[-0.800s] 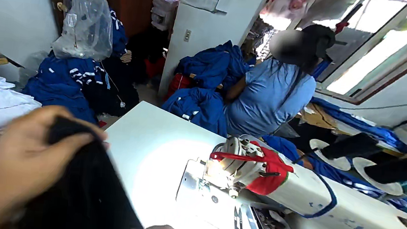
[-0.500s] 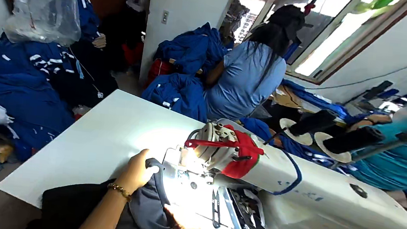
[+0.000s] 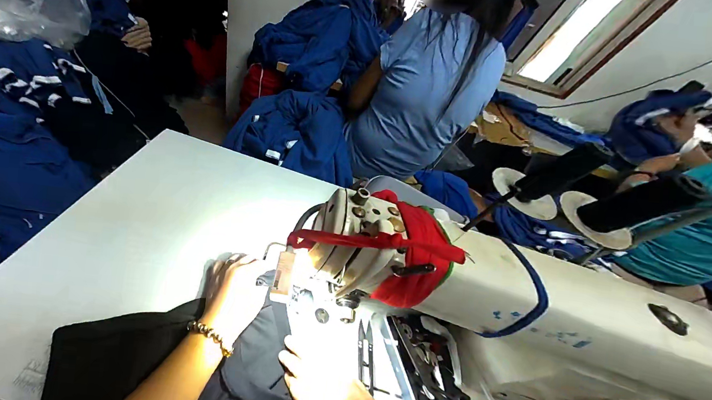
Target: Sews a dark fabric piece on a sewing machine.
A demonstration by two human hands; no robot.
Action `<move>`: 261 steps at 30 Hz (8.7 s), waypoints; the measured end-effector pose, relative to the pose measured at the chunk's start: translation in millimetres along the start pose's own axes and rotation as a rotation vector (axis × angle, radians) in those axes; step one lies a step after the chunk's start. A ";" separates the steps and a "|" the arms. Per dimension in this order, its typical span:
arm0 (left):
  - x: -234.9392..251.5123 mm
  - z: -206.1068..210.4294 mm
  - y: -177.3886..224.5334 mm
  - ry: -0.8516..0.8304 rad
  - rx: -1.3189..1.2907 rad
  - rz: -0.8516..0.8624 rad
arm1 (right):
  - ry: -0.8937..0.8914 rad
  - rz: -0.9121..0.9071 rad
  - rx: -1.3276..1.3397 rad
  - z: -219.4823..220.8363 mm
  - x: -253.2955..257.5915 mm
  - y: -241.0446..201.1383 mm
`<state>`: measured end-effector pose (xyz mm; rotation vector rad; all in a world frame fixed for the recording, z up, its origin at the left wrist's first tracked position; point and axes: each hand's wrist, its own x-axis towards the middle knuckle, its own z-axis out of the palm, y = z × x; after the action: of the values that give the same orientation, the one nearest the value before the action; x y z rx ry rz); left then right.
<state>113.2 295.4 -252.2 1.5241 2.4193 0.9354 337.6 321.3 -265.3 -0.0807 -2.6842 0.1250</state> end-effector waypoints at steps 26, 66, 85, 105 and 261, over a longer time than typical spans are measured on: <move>51.6 1.6 21.1 -0.264 -0.011 0.209 | -0.022 0.213 0.027 -1.1 2.2 -1.2; -68.9 3.0 -3.7 -0.233 0.241 0.212 | 0.139 0.232 0.026 12.4 -11.0 -20.7; -28.5 -26.9 -24.3 -0.146 0.186 0.515 | 0.166 0.583 -0.019 21.7 16.5 -37.3; -31.4 -108.4 -17.5 -0.635 0.017 0.651 | 0.284 0.716 0.424 6.7 54.7 -61.8; -116.1 -9.6 -13.0 -0.033 0.191 0.489 | 0.180 0.350 0.041 13.8 -12.3 -45.1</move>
<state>154.9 188.5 -275.9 2.2431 2.2032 0.7501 341.0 274.5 -278.5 -0.5234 -2.4627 0.2678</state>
